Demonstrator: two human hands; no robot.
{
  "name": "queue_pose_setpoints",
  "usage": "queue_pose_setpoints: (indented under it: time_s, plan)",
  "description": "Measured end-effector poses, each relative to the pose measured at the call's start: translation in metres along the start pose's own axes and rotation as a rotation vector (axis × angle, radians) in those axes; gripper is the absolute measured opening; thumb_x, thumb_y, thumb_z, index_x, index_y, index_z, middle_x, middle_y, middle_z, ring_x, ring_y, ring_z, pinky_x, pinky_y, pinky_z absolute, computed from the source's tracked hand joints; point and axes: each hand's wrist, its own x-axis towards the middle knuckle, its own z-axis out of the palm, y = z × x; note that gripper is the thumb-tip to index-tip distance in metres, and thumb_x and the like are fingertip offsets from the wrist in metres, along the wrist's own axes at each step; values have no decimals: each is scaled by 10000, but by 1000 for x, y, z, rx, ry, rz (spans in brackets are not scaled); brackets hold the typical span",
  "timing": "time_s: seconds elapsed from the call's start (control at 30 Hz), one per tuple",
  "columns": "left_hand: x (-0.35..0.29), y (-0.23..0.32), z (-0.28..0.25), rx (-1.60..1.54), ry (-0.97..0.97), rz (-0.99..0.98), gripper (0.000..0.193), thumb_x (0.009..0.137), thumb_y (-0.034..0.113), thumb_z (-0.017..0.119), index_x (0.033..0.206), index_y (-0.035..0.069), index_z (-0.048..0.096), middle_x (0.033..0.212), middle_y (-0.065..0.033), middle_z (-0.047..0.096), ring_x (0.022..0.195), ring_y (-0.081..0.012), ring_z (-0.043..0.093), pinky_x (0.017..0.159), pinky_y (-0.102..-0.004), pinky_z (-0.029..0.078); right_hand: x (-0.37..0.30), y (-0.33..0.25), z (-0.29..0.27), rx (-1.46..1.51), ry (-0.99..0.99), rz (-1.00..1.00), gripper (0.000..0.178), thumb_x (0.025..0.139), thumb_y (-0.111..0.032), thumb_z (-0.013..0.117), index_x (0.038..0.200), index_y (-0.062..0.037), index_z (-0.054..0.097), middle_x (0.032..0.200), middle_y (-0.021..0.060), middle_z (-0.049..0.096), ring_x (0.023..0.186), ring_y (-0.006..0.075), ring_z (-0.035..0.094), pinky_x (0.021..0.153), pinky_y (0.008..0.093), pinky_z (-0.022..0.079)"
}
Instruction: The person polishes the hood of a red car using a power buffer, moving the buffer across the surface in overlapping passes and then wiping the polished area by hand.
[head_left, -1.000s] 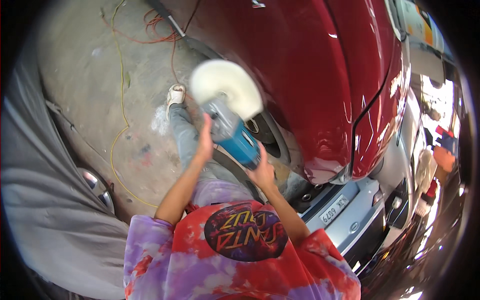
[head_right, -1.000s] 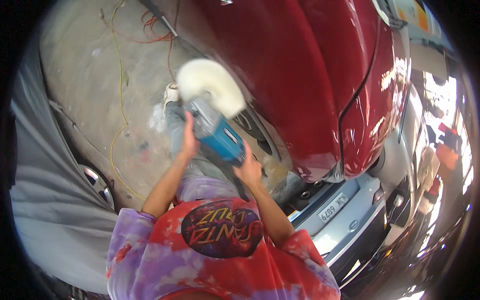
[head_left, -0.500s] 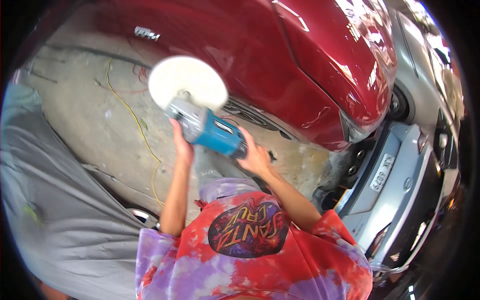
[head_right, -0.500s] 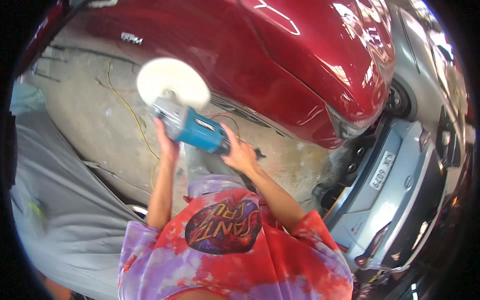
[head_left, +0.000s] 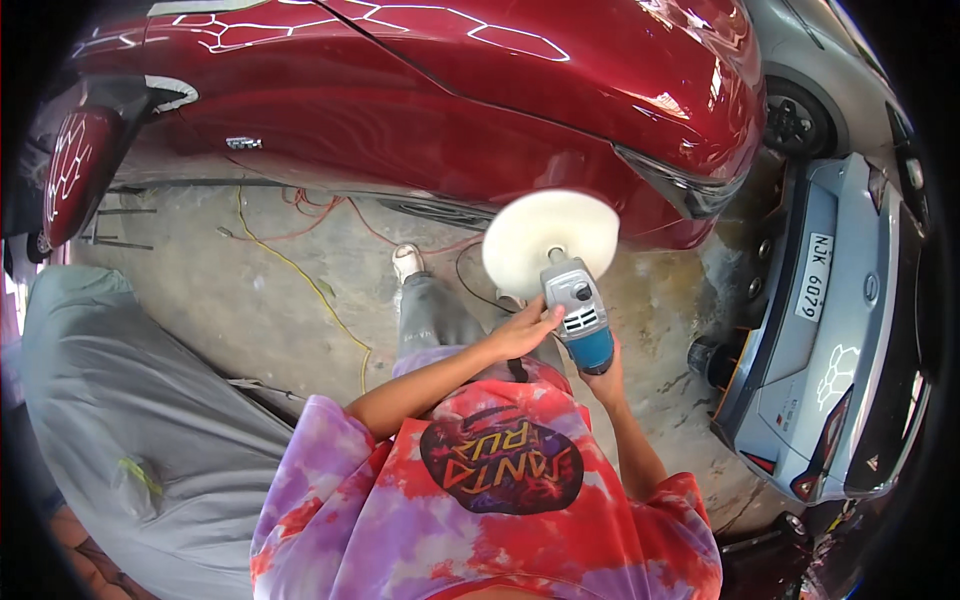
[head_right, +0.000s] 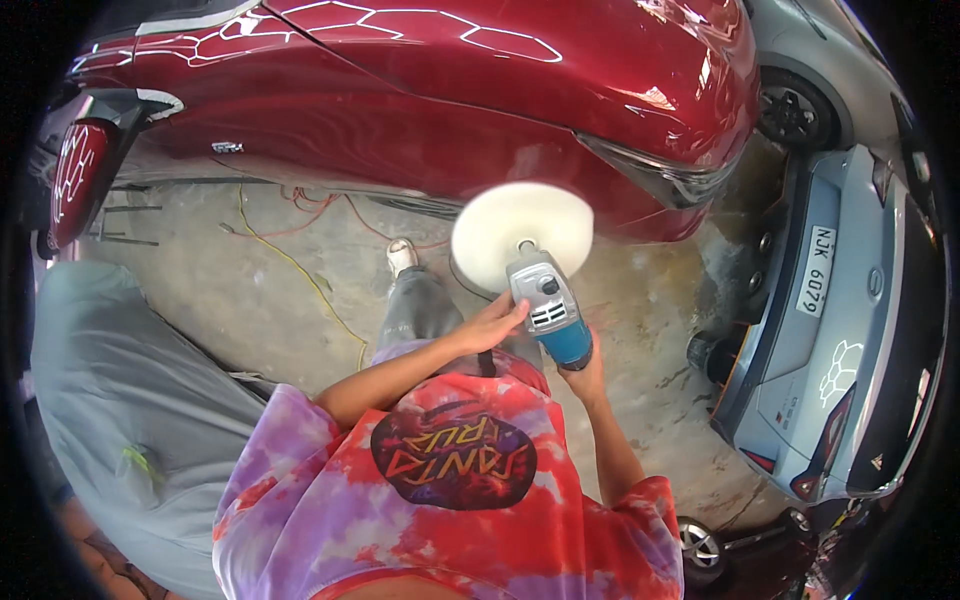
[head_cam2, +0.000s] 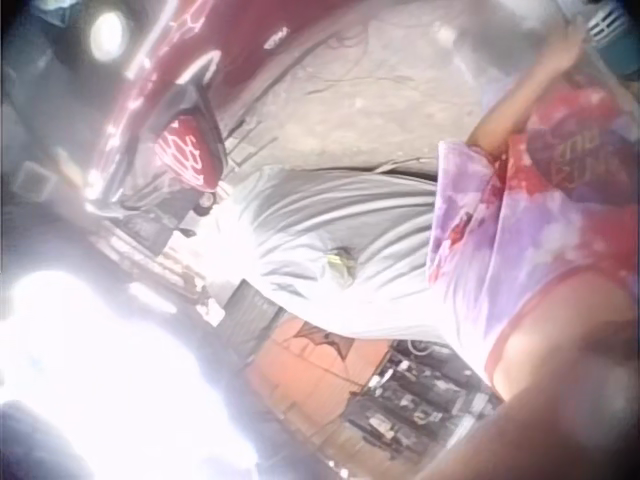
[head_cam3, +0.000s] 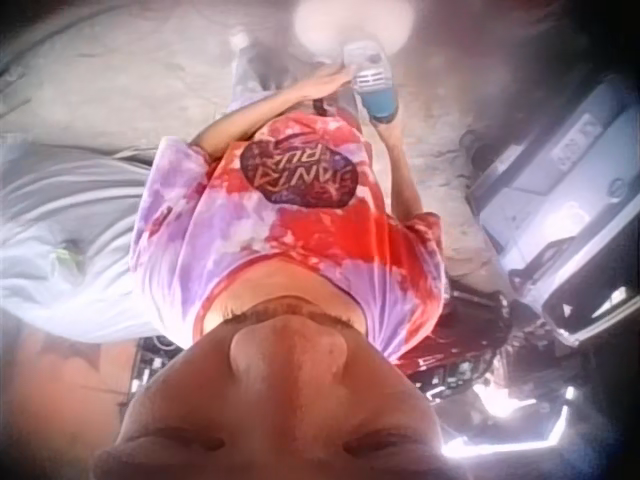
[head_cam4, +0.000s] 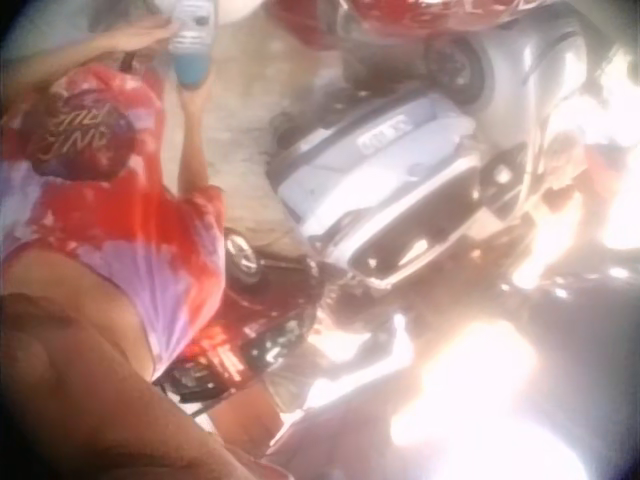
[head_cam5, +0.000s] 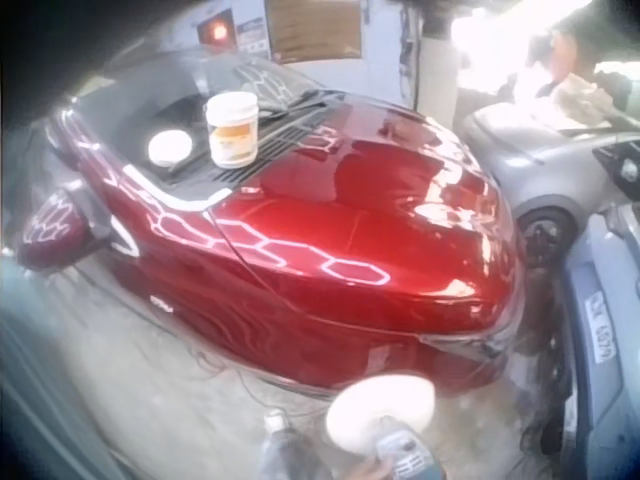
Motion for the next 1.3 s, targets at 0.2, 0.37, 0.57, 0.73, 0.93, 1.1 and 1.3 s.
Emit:
queue_pose_setpoints:
  time_s: [0.2, 0.37, 0.57, 0.73, 0.93, 1.1, 1.3]
  plan:
    - [-67, -24, -74, -10, 406, -21, 754, 975, 667, 320, 1328, 4, 390, 1257, -119, 474, 1103, -228, 460, 913, -384, 430, 15, -76, 80, 58, -45, 77, 934, 618, -95, 799, 1436, -179, 356, 1227, 193, 619, 1141, 386, 598, 955, 431, 485]
    - [-155, -43, -189, -213, 710, 124, 832, 966, 694, 281, 1528, 81, 255, 1509, -107, 376, 1370, -219, 399, 1111, -419, 349, 45, -158, 203, -33, -253, 19, 933, 607, -128, 796, 1431, -256, 378, 1115, 208, 660, 1005, 434, 635, 890, 474, 511]
    - [-223, 11, -265, -6, 862, 126, 825, 980, 671, 270, 1492, 24, 293, 1466, -126, 413, 1318, -244, 456, 1083, -398, 381, 55, -209, 332, 366, -243, -165, 936, 622, -86, 742, 1453, -249, 345, 1000, 209, 686, 884, 429, 664, 790, 456, 531]
    - [-219, 30, -248, 230, 801, 125, 671, 1015, 504, 439, 1434, -10, 337, 1387, -153, 467, 1274, -253, 485, 1062, -385, 401, 26, -200, 334, 540, -226, -64, 960, 607, -120, 811, 1448, -155, 348, 1229, 196, 615, 1091, 385, 628, 931, 421, 505]
    - [-100, 70, -121, 487, 151, 328, 941, 620, 188, 909, 1364, 0, 364, 1273, -158, 533, 1198, -269, 534, 1028, -404, 435, -16, -122, 285, 704, 217, 95, 1008, 629, -189, 880, 1440, 17, 318, 1346, 183, 512, 1276, 254, 493, 1063, 381, 406]
    - [17, 94, -17, 888, 21, 452, 855, 668, 377, 855, 1273, -39, 418, 1108, -265, 631, 1004, -383, 652, 880, -433, 514, -18, -106, 189, 982, 381, 254, 553, 693, -128, 815, 1159, 15, 553, 951, 82, 642, 834, 170, 634, 756, 337, 523]
    - [35, 100, 3, 953, 8, 405, 800, 654, 429, 823, 1188, -38, 453, 994, -259, 665, 919, -391, 676, 832, -427, 537, -13, -116, 186, 1194, 439, 214, 289, 717, -55, 718, 973, -2, 594, 767, 57, 625, 652, 154, 612, 637, 306, 500]
